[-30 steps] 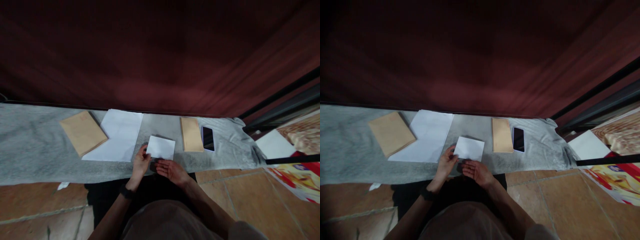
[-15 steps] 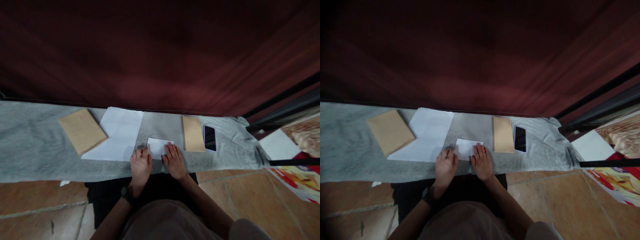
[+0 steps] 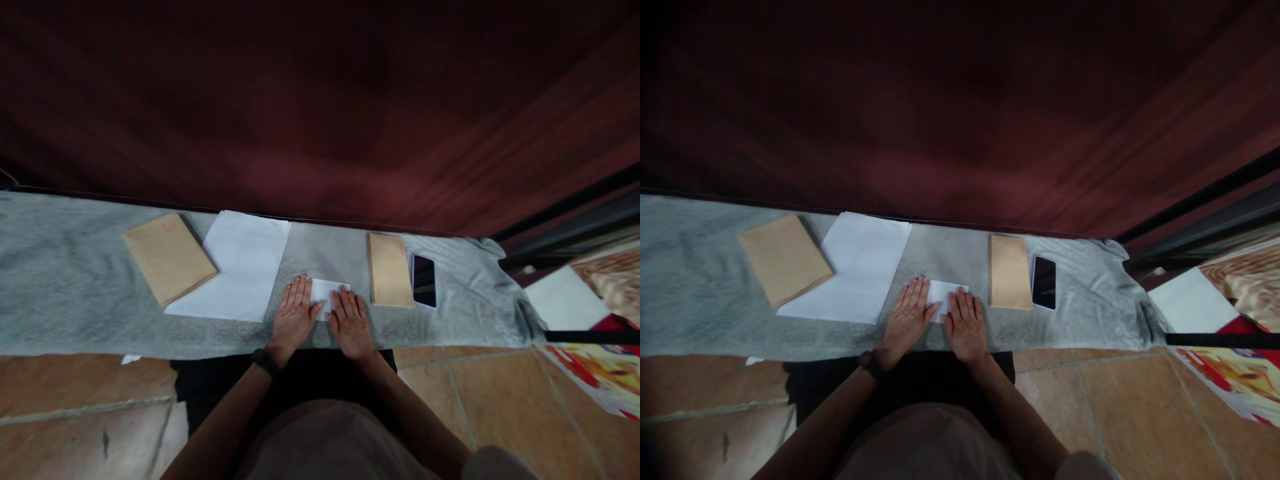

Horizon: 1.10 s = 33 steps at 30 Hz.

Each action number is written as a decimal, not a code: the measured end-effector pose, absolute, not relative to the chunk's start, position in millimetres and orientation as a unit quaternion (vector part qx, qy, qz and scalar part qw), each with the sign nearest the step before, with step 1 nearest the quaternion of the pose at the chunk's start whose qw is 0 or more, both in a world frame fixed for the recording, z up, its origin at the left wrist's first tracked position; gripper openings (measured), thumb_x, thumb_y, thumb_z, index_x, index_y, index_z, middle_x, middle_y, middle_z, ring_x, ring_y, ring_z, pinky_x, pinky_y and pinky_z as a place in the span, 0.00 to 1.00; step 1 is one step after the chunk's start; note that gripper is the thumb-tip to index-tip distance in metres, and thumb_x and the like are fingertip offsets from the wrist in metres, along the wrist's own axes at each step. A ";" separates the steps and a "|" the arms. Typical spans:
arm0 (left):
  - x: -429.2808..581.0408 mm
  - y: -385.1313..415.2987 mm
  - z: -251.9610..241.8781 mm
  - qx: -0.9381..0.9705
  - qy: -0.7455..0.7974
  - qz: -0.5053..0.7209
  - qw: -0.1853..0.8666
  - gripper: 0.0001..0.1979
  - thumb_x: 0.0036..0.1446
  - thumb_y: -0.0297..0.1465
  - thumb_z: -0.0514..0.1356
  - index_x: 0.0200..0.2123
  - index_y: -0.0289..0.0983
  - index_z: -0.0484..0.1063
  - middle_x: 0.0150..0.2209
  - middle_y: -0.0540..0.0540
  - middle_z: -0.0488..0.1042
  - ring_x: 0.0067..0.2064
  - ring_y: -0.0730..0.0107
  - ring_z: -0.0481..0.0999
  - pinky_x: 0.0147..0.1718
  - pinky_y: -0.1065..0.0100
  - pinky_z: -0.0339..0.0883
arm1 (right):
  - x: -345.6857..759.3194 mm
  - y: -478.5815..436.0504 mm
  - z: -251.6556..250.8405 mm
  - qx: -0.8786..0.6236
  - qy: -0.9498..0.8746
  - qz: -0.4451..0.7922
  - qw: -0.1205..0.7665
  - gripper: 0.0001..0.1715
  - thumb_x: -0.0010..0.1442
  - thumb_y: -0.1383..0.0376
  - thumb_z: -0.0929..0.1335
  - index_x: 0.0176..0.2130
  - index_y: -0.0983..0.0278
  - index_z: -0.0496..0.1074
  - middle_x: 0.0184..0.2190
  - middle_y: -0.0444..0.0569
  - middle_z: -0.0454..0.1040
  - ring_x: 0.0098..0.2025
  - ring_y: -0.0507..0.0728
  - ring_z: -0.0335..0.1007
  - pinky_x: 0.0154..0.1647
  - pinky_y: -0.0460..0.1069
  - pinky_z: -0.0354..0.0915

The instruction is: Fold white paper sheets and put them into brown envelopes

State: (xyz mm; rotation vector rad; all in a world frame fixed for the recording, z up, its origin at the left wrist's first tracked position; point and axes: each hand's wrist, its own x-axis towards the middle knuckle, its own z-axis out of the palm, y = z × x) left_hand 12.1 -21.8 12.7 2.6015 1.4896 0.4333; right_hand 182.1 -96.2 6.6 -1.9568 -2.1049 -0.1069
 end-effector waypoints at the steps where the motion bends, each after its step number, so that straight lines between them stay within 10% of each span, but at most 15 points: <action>1: 9.5 -21.7 12.8 0.854 0.496 0.144 0.056 0.33 0.71 0.41 0.46 0.71 0.25 0.53 0.71 0.31 0.55 0.73 0.51 0.52 0.70 0.48 0.52 | 182.2 -96.4 7.7 -0.676 -0.724 -0.035 0.132 0.31 0.73 0.59 0.61 0.70 0.67 0.59 0.71 0.59 0.58 0.72 0.65 0.52 0.71 0.64 0.50; 33: 28.4 -38.9 23.1 0.895 0.420 0.137 0.069 0.29 0.71 0.36 0.47 0.71 0.32 0.55 0.73 0.39 0.55 0.74 0.57 0.49 0.72 0.48 0.43 | 186.5 -93.1 3.4 -0.692 -0.705 -0.058 0.142 0.32 0.74 0.63 0.57 0.72 0.71 0.52 0.71 0.62 0.56 0.73 0.64 0.51 0.71 0.63 0.49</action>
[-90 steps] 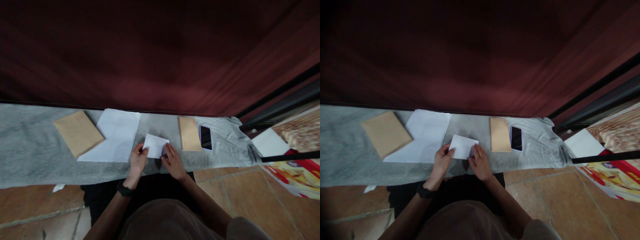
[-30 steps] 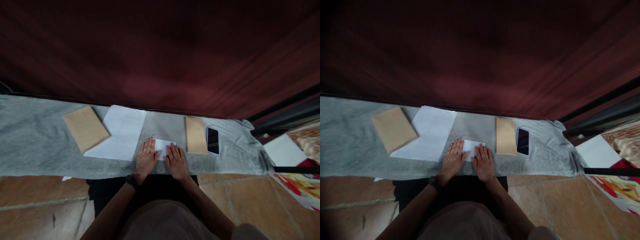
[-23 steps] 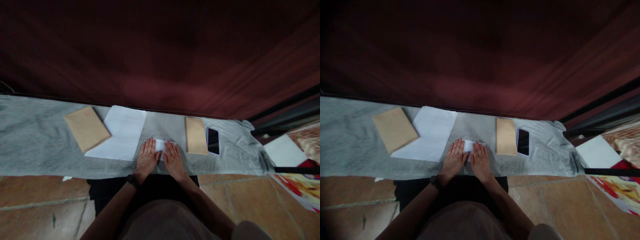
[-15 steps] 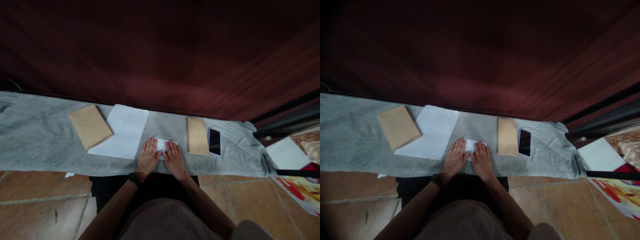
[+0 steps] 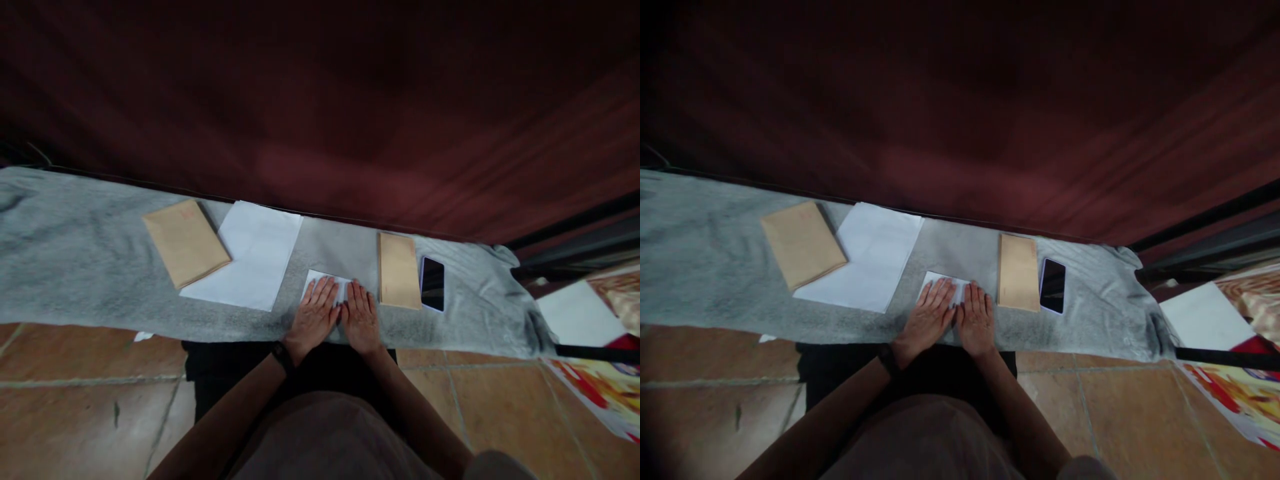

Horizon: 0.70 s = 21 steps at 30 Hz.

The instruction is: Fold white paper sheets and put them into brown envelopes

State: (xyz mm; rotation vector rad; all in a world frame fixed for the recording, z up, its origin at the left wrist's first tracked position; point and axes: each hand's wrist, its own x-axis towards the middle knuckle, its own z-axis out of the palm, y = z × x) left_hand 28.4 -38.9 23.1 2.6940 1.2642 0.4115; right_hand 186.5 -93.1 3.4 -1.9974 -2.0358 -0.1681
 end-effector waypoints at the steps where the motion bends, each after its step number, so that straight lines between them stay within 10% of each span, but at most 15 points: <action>1: 30.2 -40.9 22.8 0.899 0.410 0.132 0.073 0.28 0.71 0.36 0.47 0.70 0.33 0.56 0.73 0.39 0.55 0.74 0.58 0.49 0.72 0.49 0.43 | 186.9 -93.2 3.2 -0.690 -0.708 -0.058 0.142 0.32 0.74 0.63 0.56 0.72 0.71 0.52 0.71 0.62 0.56 0.73 0.64 0.51 0.71 0.63 0.49; 21: -2.1 -41.2 37.3 0.921 0.349 0.120 0.123 0.31 0.65 0.48 0.58 0.69 0.51 0.59 0.75 0.45 0.48 0.75 0.54 0.48 0.71 0.48 0.44 | 205.7 -104.7 -6.0 -0.688 -0.708 -0.040 0.154 0.33 0.75 0.60 0.54 0.74 0.68 0.48 0.72 0.60 0.56 0.73 0.66 0.51 0.70 0.66 0.52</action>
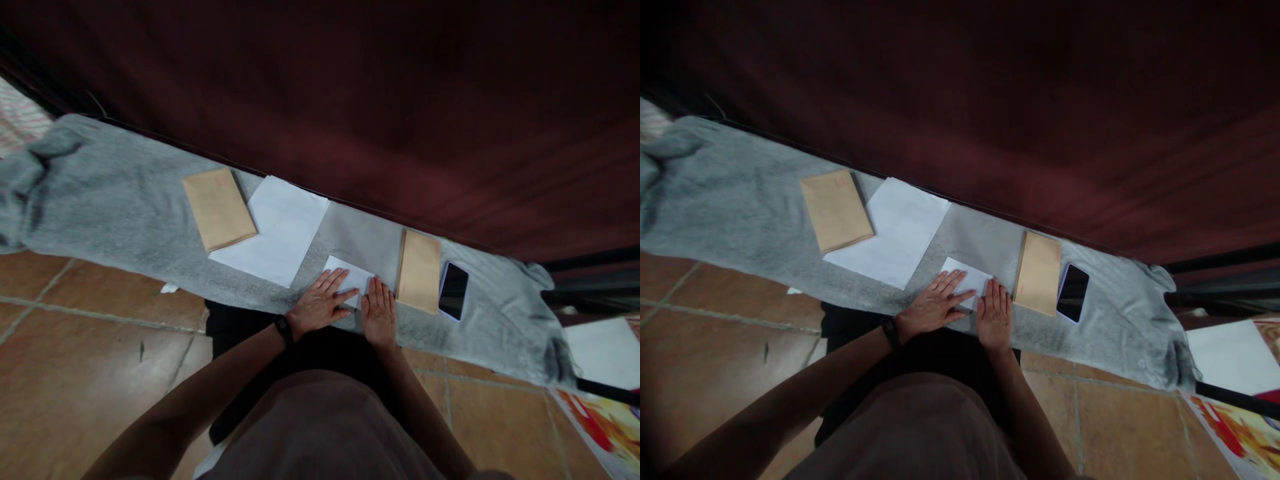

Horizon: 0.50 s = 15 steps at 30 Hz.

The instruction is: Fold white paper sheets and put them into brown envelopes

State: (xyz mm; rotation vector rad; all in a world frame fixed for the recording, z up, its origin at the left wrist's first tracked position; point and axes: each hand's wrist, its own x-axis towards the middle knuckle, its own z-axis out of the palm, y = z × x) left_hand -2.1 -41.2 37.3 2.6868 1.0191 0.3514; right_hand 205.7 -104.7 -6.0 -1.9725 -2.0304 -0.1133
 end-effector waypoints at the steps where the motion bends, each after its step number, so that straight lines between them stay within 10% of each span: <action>1: -2.2 -41.1 37.7 0.922 0.348 0.122 0.123 0.31 0.65 0.48 0.59 0.69 0.51 0.59 0.75 0.45 0.48 0.75 0.54 0.48 0.71 0.48 0.44 | 207.1 -105.7 -5.7 -0.688 -0.708 -0.036 0.156 0.33 0.75 0.60 0.54 0.74 0.68 0.48 0.72 0.60 0.55 0.73 0.66 0.50 0.70 0.66 0.52; 15: -1.5 -39.5 32.7 0.925 0.340 0.133 0.101 0.27 0.68 0.41 0.55 0.69 0.47 0.61 0.74 0.43 0.50 0.75 0.53 0.48 0.72 0.49 0.43 | 185.4 -113.4 14.2 -0.626 -0.768 0.008 0.135 0.33 0.75 0.62 0.56 0.73 0.70 0.50 0.73 0.58 0.54 0.74 0.61 0.48 0.72 0.60 0.54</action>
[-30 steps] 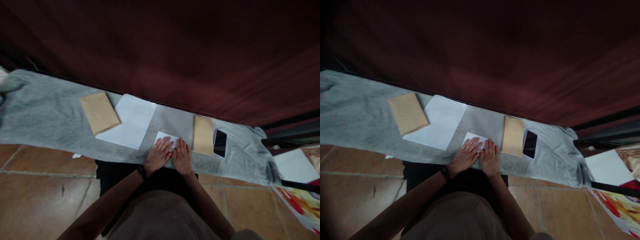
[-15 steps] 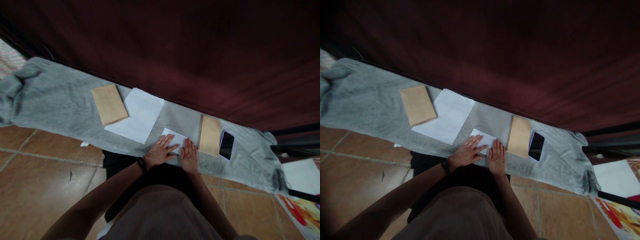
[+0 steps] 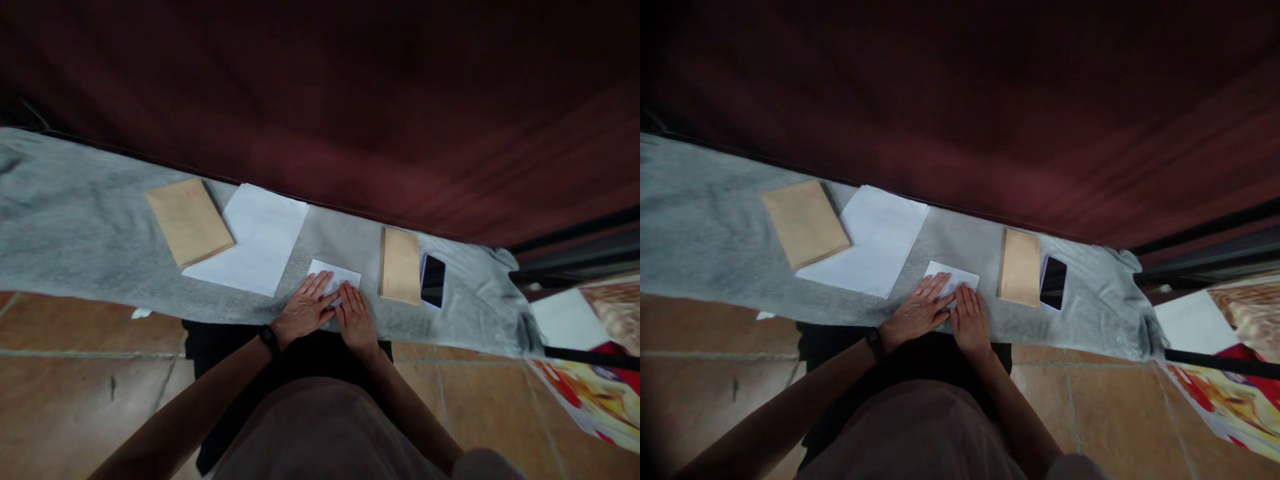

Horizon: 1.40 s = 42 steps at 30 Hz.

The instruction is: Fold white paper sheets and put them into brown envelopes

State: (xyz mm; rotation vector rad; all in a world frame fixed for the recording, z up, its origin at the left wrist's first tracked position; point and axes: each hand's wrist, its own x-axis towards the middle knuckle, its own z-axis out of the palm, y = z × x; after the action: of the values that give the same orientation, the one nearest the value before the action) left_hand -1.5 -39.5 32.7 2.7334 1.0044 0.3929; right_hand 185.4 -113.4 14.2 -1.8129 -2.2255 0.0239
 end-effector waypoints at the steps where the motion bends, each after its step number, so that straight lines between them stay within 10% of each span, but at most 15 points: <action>1: -1.5 -38.9 31.8 0.926 0.338 0.133 0.100 0.27 0.68 0.40 0.55 0.69 0.47 0.60 0.74 0.43 0.50 0.75 0.54 0.48 0.72 0.49 0.42 | 184.0 -114.9 13.2 -0.630 -0.766 0.003 0.129 0.33 0.75 0.62 0.56 0.73 0.71 0.50 0.72 0.58 0.54 0.74 0.61 0.48 0.72 0.60 0.54; 12: -8.6 -36.4 20.4 0.894 0.413 0.153 0.086 0.29 0.70 0.34 0.46 0.71 0.30 0.54 0.72 0.35 0.55 0.74 0.57 0.52 0.71 0.51 0.49 | 193.6 -125.0 12.0 -0.651 -0.750 -0.022 0.119 0.35 0.74 0.57 0.59 0.72 0.71 0.52 0.72 0.59 0.55 0.72 0.63 0.52 0.72 0.61 0.52; 42: -15.5 -24.9 16.7 0.868 0.473 0.142 0.057 0.32 0.70 0.40 0.47 0.69 0.25 0.56 0.71 0.30 0.55 0.73 0.49 0.54 0.70 0.47 0.49 | 191.2 -122.6 11.9 -0.655 -0.742 -0.023 0.144 0.36 0.73 0.57 0.60 0.72 0.70 0.53 0.71 0.58 0.58 0.71 0.64 0.55 0.71 0.62 0.53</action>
State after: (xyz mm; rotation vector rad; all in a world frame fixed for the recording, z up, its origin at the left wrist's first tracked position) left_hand -15.5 -24.9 16.7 2.6307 1.4351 0.4300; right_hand 191.2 -122.6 11.9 -1.8880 -2.1382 -0.0659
